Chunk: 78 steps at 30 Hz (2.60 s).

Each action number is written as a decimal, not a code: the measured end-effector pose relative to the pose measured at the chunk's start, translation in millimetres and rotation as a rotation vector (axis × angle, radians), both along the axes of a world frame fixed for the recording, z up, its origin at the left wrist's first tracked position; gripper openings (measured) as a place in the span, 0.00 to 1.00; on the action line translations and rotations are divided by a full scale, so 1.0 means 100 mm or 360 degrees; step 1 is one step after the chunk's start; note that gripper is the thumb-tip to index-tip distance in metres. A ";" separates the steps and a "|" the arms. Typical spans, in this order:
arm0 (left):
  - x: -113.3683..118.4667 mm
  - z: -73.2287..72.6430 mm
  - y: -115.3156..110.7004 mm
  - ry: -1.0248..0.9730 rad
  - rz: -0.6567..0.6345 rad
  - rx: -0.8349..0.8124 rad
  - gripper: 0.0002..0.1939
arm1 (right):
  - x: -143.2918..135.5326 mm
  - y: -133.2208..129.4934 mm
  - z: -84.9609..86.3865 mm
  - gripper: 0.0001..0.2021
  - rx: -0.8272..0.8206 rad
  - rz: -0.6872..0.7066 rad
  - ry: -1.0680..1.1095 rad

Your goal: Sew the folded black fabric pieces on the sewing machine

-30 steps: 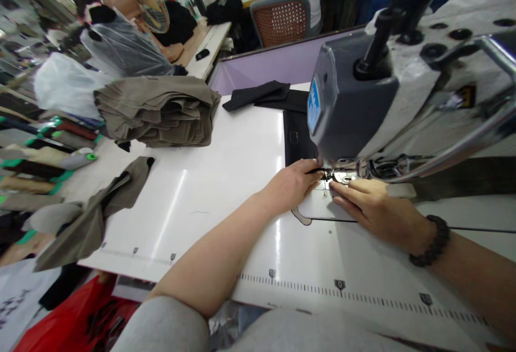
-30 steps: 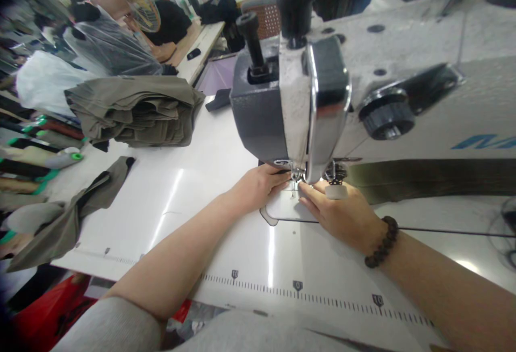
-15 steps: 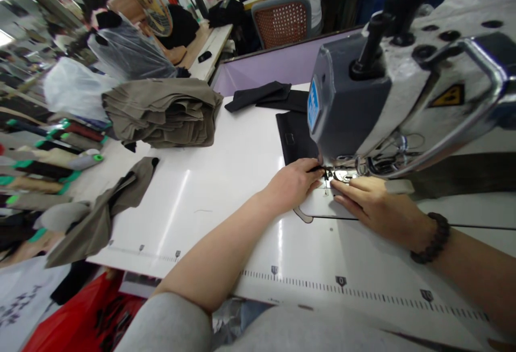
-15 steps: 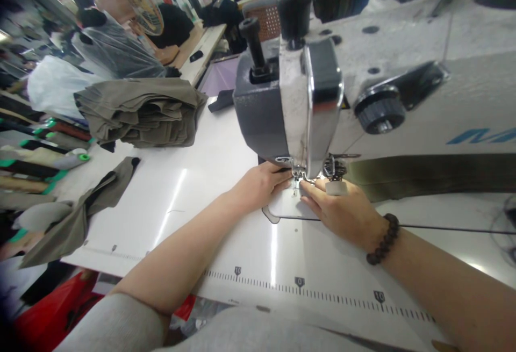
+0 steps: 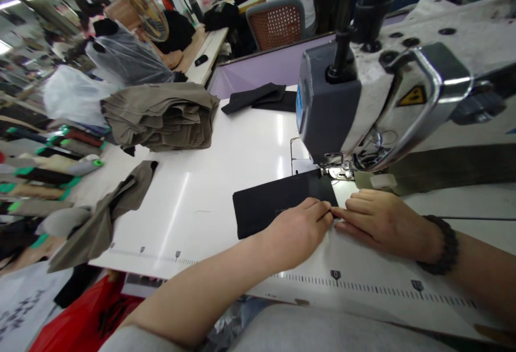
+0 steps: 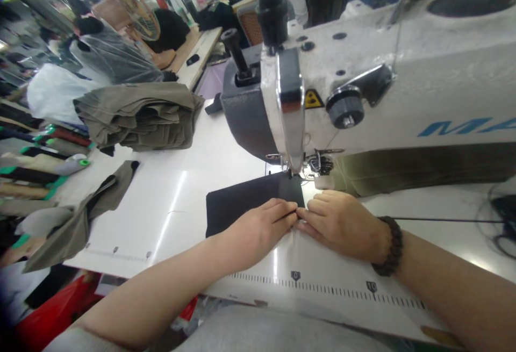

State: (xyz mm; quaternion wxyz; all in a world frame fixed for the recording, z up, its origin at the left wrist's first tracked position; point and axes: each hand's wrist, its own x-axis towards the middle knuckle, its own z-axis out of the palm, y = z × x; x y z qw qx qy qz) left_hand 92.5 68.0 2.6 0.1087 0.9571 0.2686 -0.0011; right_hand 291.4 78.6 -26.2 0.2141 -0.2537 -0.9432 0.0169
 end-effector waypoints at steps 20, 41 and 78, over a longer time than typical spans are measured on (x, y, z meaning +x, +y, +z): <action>-0.09 -0.10 0.20 -0.0078 0.0047 0.0235 0.14 | 0.00 0.03 -0.06 0.16 0.0005 -0.0168 -0.0132; -0.03 -0.21 0.70 -0.0068 0.0233 0.0182 0.09 | -0.02 0.16 -0.20 0.19 -0.0218 -0.0439 -0.0162; -0.22 -0.15 -0.17 -0.0050 0.0256 0.0316 0.19 | 0.03 0.02 -0.02 0.15 -0.0089 -0.0099 -0.0112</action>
